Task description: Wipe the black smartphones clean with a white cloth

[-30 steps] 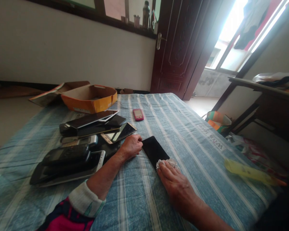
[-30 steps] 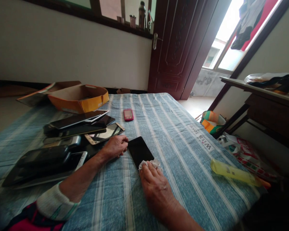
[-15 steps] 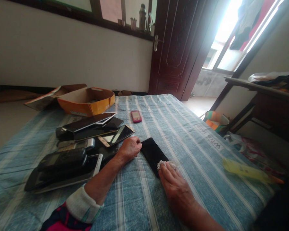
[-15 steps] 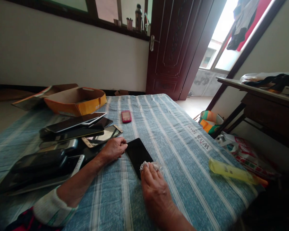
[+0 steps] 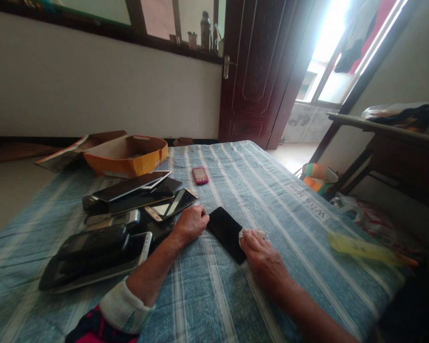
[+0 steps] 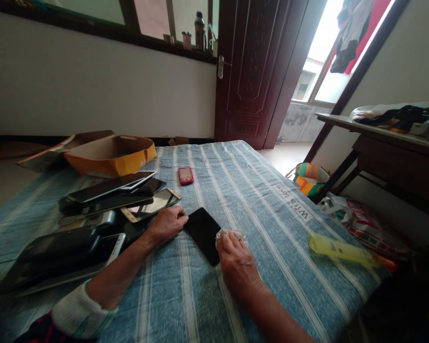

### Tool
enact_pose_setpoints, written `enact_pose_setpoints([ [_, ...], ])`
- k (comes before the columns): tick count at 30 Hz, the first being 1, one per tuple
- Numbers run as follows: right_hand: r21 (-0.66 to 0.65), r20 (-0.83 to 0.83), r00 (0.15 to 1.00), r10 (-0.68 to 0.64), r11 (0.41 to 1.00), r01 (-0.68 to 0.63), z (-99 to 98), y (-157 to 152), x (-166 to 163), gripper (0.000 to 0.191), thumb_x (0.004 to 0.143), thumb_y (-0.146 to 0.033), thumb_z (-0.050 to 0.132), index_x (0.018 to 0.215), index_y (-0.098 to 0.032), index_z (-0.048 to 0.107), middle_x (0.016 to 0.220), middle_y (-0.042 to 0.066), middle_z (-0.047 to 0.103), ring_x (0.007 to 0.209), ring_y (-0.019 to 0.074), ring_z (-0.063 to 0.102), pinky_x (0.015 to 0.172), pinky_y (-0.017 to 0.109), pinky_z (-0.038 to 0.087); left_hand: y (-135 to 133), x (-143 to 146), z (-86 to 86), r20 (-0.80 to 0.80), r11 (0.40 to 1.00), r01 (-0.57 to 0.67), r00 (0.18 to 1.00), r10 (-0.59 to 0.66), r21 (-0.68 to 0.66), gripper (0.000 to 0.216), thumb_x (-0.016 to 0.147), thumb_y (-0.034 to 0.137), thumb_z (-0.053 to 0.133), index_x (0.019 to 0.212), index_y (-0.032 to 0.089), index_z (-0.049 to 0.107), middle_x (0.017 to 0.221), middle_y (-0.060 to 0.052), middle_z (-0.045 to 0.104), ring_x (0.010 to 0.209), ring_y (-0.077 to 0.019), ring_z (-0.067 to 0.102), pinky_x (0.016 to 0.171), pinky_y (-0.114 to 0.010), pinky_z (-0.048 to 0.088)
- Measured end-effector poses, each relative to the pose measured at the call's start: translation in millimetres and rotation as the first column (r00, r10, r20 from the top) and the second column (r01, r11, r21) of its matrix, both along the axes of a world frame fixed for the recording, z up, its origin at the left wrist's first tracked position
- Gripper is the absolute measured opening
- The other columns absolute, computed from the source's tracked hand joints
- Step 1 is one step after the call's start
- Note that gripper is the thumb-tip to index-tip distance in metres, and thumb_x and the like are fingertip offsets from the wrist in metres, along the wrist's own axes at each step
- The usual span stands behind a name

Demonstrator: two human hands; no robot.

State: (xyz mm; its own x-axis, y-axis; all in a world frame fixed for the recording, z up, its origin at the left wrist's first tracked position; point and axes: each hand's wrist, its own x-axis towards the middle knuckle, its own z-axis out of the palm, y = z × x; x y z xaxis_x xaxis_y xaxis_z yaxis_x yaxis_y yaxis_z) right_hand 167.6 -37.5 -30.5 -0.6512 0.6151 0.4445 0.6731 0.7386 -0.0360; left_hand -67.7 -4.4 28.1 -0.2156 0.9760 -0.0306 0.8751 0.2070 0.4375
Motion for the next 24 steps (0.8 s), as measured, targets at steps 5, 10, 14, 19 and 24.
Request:
enact_pose_setpoints([
  [5,-0.096,0.013,1.000,-0.024,0.995,0.025,9.6,15,-8,0.042,0.089,-0.002,0.043,0.125,-0.016,0.058,0.128,0.012,0.061,0.123,0.0264,0.053,0.097,0.041,0.050,0,-2,0.7,-0.099,0.999,0.038,0.994,-0.039,-0.014,0.020,0.082,0.020,0.054,0.064,0.016,0.062,0.069,-0.004,0.067,0.069,-0.0168,0.062,0.062,-0.024,0.038],
  [10,-0.192,0.050,0.999,0.011,0.981,-0.002,26.1,31,-28,0.045,0.085,0.003,0.040,0.121,-0.015,0.060,0.123,0.012,0.062,0.118,0.0241,0.054,0.099,0.037,0.046,-1,-2,0.8,-0.158,0.997,0.062,0.985,-0.068,-0.043,0.022,0.083,0.024,0.052,0.066,0.016,0.063,0.072,-0.007,0.069,0.071,-0.0194,0.063,0.062,-0.027,0.037],
  [14,-0.219,0.114,0.993,0.008,0.976,0.018,37.5,44,-57,0.038,0.087,0.001,0.038,0.112,-0.012,0.063,0.113,0.013,0.065,0.111,0.0247,0.057,0.095,0.036,0.047,0,-2,0.5,-0.186,0.996,0.058,0.980,-0.069,-0.062,0.024,0.084,0.027,0.051,0.068,0.016,0.065,0.074,-0.008,0.070,0.072,-0.0203,0.064,0.061,-0.027,0.036],
  [19,-0.181,0.153,0.988,0.015,0.983,0.013,39.3,49,-81,0.030,0.093,-0.007,0.039,0.110,-0.011,0.064,0.113,0.014,0.065,0.111,0.0261,0.058,0.094,0.036,0.048,0,-1,1.3,-0.202,0.996,0.051,0.977,-0.066,-0.077,0.026,0.085,0.026,0.049,0.067,0.016,0.065,0.072,-0.008,0.070,0.070,-0.0192,0.064,0.060,-0.026,0.036],
  [24,-0.070,0.115,0.990,0.083,0.995,-0.075,22.2,26,-61,0.038,0.093,-0.005,0.041,0.128,-0.008,0.055,0.128,0.016,0.060,0.123,0.0288,0.052,0.099,0.041,0.048,0,-1,0.6,-0.202,0.996,0.047,0.977,-0.063,-0.079,0.026,0.086,0.027,0.049,0.067,0.016,0.065,0.071,-0.007,0.069,0.069,-0.0186,0.063,0.060,-0.026,0.036],
])
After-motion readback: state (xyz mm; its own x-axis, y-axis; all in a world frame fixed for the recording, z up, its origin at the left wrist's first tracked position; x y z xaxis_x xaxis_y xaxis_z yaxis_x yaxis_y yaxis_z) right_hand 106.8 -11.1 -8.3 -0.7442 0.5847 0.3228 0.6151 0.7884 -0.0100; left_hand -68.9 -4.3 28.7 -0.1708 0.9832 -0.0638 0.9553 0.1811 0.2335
